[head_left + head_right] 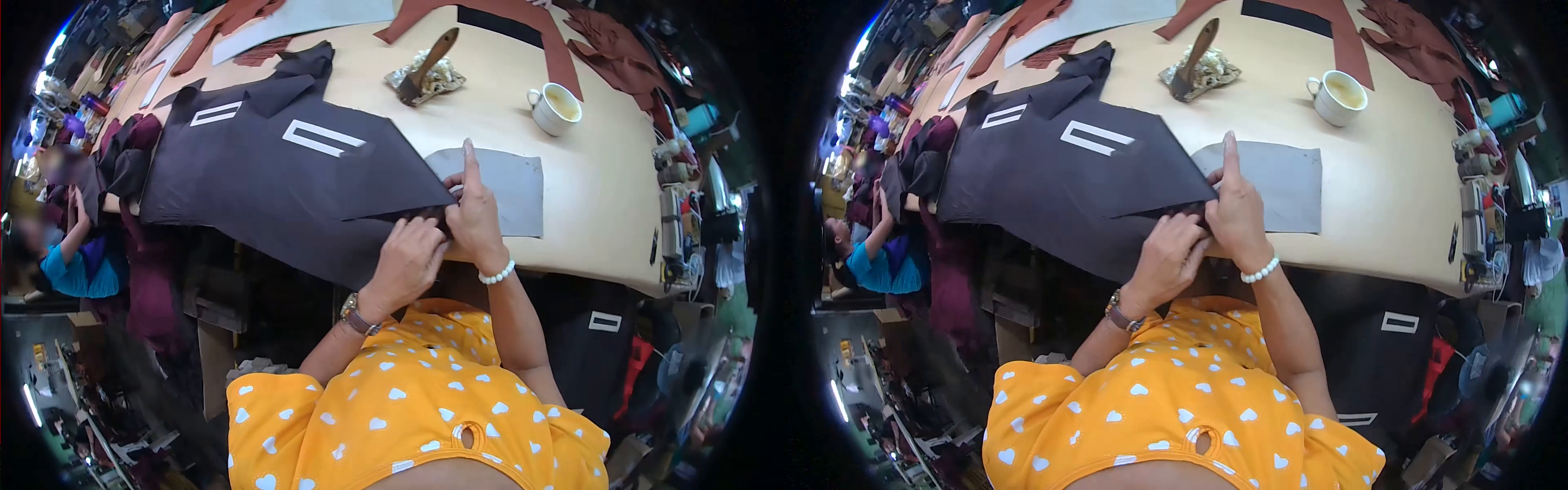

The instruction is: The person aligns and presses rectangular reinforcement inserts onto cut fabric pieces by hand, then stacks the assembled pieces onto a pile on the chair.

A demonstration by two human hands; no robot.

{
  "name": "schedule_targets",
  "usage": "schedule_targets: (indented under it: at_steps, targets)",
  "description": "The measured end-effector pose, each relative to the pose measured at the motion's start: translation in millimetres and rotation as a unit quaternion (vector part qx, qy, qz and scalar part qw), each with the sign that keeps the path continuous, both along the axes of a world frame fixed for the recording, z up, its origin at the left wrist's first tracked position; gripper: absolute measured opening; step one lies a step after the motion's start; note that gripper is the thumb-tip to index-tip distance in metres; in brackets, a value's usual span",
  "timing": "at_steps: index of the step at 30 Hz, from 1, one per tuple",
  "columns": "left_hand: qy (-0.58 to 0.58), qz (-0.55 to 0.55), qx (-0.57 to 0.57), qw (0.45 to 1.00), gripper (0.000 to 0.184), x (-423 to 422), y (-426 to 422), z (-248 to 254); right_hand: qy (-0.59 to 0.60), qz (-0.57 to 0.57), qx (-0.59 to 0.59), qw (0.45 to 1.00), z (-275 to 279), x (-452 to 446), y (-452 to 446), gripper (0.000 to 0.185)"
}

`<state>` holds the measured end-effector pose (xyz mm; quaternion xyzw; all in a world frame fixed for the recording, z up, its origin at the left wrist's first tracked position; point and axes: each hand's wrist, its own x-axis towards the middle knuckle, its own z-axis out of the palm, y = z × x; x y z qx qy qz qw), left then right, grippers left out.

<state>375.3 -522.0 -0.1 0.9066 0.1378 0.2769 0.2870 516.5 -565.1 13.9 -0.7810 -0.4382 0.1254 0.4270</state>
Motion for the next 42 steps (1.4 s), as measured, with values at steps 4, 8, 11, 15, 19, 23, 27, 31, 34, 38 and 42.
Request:
schedule_targets:
  at_steps: [4,8,11,15,19,23,27,31,34,38,42]
  targets:
    - [-0.025,-0.085,-0.019,0.996,0.015,27.5,-38.2,-6.0,-0.059,-0.116,0.014,0.991,0.6,33.6,-15.7,0.072]
    - [-0.037,-0.203,-0.088,0.975,0.016,46.3,-72.0,-8.2,-0.132,-0.203,0.048,0.969,-16.1,76.5,-51.0,0.063]
    - [-0.046,-0.179,-0.075,0.98,0.021,44.6,-61.7,3.2,-0.043,-0.201,0.024,0.978,-12.0,99.7,-82.4,0.067]
    - [-0.001,-0.058,0.005,0.998,0.027,30.6,-20.1,5.3,-0.062,-0.191,0.057,0.978,-24.3,132.6,-109.6,0.069]
    - [0.059,0.053,0.085,0.993,0.036,15.4,15.2,-3.0,-0.105,-0.176,-0.008,0.979,-13.4,153.4,-115.1,0.071]
    - [0.087,0.097,0.113,0.985,0.042,10.3,36.9,-2.3,-0.124,-0.133,-0.013,0.983,-15.1,181.8,-119.7,0.073]
    - [0.131,0.105,0.089,0.982,0.049,13.9,39.1,-2.7,-0.149,-0.161,-0.05,0.974,-12.6,196.0,-127.9,0.075]
    - [0.177,0.103,0.112,0.972,0.051,17.1,27.5,-11.2,-0.208,-0.27,-0.117,0.933,-18.5,214.8,-127.9,0.071]
    - [0.182,0.112,0.115,0.97,0.05,18.5,24.2,-13.9,-0.265,-0.329,-0.053,0.905,-18.4,239.5,-113.5,0.063]
    - [0.171,0.12,0.116,0.971,0.05,19.5,25.0,-13.2,-0.352,-0.249,0.003,0.902,10.4,243.2,-64.0,0.058]
    - [0.161,0.12,0.116,0.973,0.051,18.6,25.1,-14.6,-0.37,-0.163,-0.211,0.89,26.1,227.3,-15.3,0.071]
